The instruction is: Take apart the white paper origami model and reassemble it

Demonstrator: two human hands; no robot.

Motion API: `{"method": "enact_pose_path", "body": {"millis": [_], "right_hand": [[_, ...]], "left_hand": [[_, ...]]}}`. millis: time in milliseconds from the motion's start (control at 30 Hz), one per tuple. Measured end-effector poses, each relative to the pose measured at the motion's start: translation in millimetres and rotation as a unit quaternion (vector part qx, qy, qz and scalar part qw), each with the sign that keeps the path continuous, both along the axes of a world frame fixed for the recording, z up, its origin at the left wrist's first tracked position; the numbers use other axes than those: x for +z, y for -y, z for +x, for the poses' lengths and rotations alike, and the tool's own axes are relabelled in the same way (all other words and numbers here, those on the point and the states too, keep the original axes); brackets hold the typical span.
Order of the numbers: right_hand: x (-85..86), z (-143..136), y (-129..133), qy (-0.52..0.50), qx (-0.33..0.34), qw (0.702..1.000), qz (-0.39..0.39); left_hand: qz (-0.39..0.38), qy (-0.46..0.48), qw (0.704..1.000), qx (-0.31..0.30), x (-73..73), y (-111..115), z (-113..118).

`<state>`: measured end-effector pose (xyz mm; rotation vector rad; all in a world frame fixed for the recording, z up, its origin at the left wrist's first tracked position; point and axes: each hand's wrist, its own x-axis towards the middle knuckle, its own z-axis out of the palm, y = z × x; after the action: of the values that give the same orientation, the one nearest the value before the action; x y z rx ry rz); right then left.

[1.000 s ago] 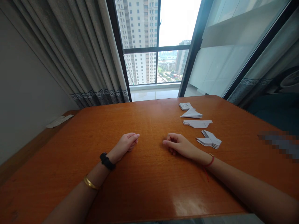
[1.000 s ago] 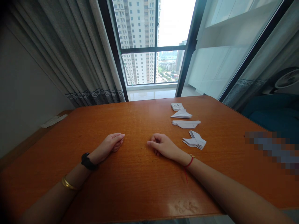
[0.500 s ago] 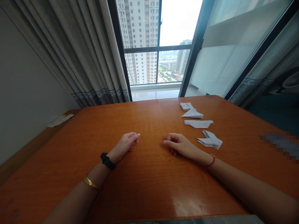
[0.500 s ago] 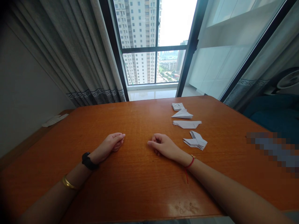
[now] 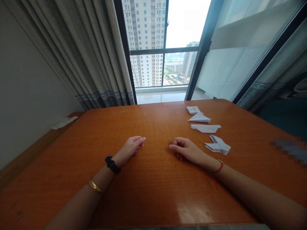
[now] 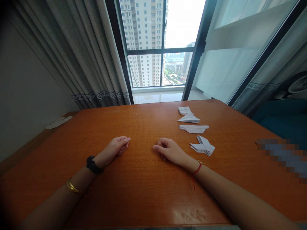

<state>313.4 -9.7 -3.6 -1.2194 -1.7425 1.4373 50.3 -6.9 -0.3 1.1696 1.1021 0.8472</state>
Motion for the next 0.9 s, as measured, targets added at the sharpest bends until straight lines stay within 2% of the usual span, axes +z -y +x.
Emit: {"method": "enact_pose_path", "body": {"millis": [533,900], "right_hand": [[-0.3,-0.1,-0.1,0.0,-0.002,1.0,-0.001],[0.5,-0.4,0.2,0.003,-0.002,1.0,0.0]], "left_hand": [[0.005,0.0,1.0,0.004,2.3,0.8,1.3],[-0.001,0.002,1.0,0.0,-1.4,-0.8,-0.6]]}}
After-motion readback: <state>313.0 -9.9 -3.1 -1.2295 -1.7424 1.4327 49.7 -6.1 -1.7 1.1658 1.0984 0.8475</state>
